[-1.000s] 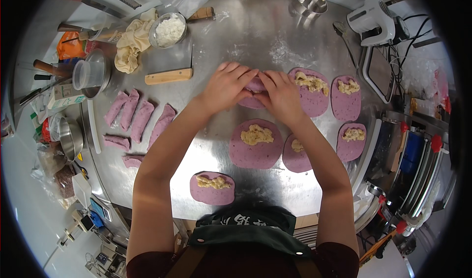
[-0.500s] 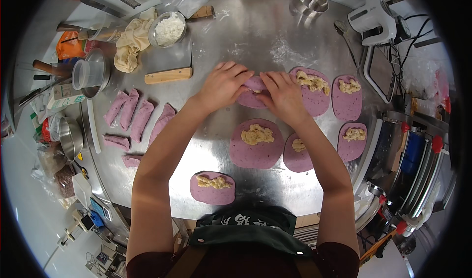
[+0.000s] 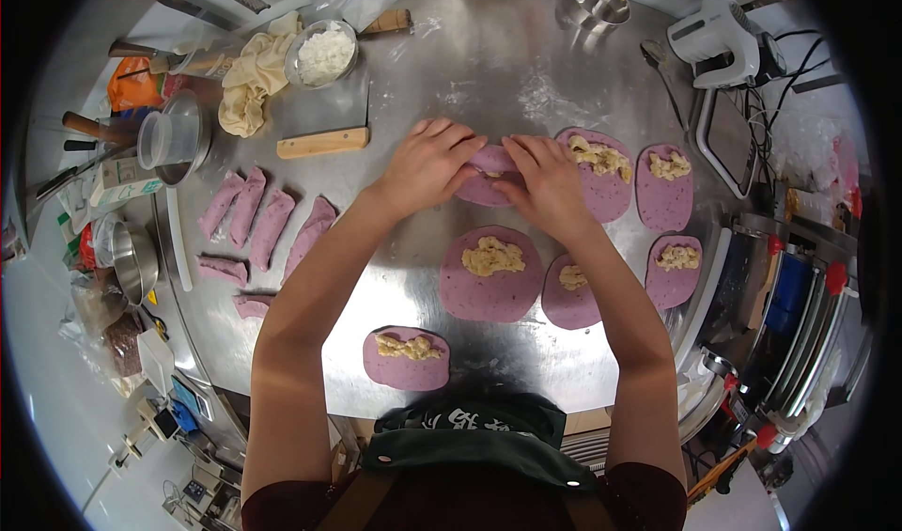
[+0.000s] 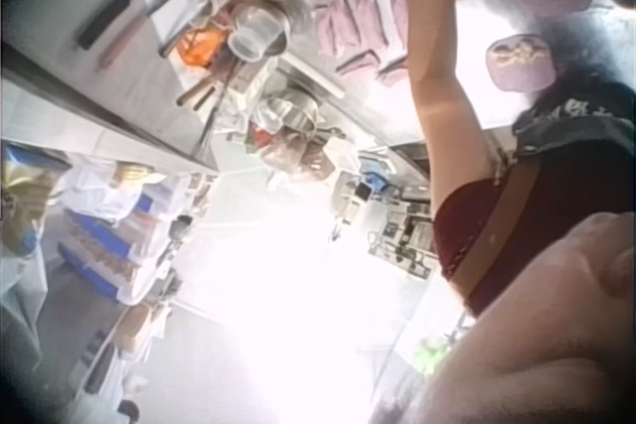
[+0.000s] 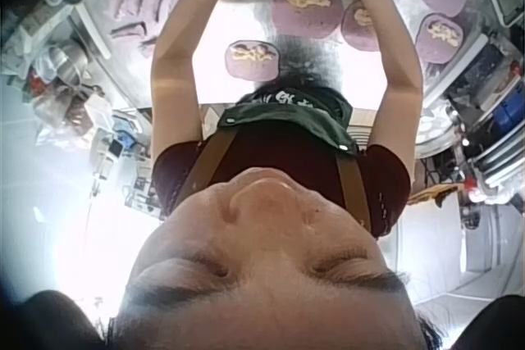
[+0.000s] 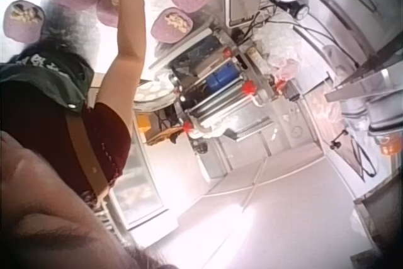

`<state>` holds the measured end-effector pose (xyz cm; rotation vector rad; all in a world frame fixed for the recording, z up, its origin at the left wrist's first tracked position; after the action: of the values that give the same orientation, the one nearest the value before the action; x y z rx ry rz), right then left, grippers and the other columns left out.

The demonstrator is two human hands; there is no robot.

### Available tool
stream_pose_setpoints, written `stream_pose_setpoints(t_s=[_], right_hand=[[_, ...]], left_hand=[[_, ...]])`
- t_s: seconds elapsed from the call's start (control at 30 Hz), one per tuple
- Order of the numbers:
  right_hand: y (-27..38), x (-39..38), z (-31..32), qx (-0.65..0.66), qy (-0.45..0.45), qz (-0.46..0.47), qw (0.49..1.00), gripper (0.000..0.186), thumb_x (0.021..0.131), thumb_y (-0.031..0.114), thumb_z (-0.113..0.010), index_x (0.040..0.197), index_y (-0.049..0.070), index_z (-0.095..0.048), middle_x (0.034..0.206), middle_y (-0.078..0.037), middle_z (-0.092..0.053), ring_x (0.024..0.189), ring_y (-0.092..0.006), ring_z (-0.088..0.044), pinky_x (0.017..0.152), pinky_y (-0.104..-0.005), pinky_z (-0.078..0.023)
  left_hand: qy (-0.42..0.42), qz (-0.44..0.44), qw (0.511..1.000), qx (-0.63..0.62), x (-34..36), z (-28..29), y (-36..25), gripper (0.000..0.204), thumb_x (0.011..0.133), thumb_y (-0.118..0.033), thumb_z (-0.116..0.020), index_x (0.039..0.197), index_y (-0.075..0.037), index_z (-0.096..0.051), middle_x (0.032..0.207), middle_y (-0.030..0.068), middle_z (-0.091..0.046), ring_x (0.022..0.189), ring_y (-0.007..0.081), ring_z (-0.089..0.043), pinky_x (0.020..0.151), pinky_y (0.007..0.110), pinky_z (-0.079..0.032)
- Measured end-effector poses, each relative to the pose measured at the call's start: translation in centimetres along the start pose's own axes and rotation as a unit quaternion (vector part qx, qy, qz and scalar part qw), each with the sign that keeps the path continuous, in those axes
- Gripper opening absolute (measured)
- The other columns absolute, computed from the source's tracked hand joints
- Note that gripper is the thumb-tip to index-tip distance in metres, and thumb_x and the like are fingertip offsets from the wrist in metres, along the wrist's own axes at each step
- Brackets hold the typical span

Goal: Rolling and shaping purple dough filled with a yellow paste into cylindrical forms on a stainless steel table.

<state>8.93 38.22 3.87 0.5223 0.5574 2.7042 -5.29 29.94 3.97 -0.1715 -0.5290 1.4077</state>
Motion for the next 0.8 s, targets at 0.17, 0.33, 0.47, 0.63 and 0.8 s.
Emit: stream_pose_setpoints(t_s=[0.17,0.33,0.47,0.63,0.8], right_hand=[[0.5,0.4,-0.4,-0.018,0.008,0.004,1.000,0.053,0.069,0.021,-0.075,0.116,0.004,-0.059,0.111,-0.008,-0.059,0.102,-0.0269,-0.056,0.086,-0.0407,-0.044],[0.4,1.0,-0.7,-0.037,0.002,0.012,0.999,0.053,0.066,0.019,-0.077,0.114,0.004,-0.060,0.110,-0.007,-0.060,0.100,-0.0261,-0.057,0.084,-0.0405,-0.045],[-0.1,0.9,-0.8,-0.035,-0.013,0.013,0.999,0.053,0.066,0.019,-0.077,0.113,0.004,-0.061,0.108,-0.008,-0.061,0.100,-0.0267,-0.057,0.084,-0.0407,-0.045],[-0.9,0.1,-0.6,-0.028,-0.028,0.005,0.999,0.053,0.065,0.022,-0.076,0.114,0.007,-0.061,0.105,-0.005,-0.059,0.100,-0.0248,-0.055,0.087,-0.0402,-0.043],[-0.7,0.1,-0.6,-0.043,-0.002,-0.007,0.999,0.056,0.064,0.022,-0.077,0.115,0.007,-0.060,0.110,-0.005,-0.058,0.103,-0.0248,-0.054,0.088,-0.0420,-0.043]], left_hand=[[-0.008,0.005,1.000,0.000,0.5,0.0,-0.1,0.039,0.074,-0.016,-0.070,0.111,-0.006,-0.063,0.100,0.0049,-0.059,0.097,0.0233,-0.055,0.089,0.037,-0.041],[0.004,0.013,1.000,-0.003,1.0,-0.1,0.2,0.040,0.072,-0.014,-0.071,0.111,-0.006,-0.063,0.102,0.0059,-0.060,0.098,0.0246,-0.055,0.088,0.037,-0.042],[0.015,0.022,0.999,-0.020,0.9,-0.2,0.6,0.043,0.070,-0.014,-0.072,0.112,-0.007,-0.063,0.105,0.0070,-0.060,0.099,0.0252,-0.055,0.087,0.038,-0.042],[0.008,0.018,1.000,-0.022,0.8,-0.2,0.1,0.045,0.068,-0.016,-0.074,0.111,-0.008,-0.064,0.105,0.0073,-0.060,0.099,0.0253,-0.055,0.087,0.038,-0.042],[-0.010,0.020,1.000,0.005,0.6,-0.6,0.5,0.047,0.066,-0.014,-0.075,0.111,-0.008,-0.064,0.105,0.0071,-0.060,0.099,0.0256,-0.056,0.086,0.038,-0.042]])
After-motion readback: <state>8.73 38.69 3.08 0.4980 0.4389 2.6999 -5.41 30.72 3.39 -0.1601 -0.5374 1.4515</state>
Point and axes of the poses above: each hand's wrist, its own x-axis towards the middle knuckle, its own z-axis out of the back of the hand, y = z × x, the point moved 5 cm from there along x, towards the middle knuckle
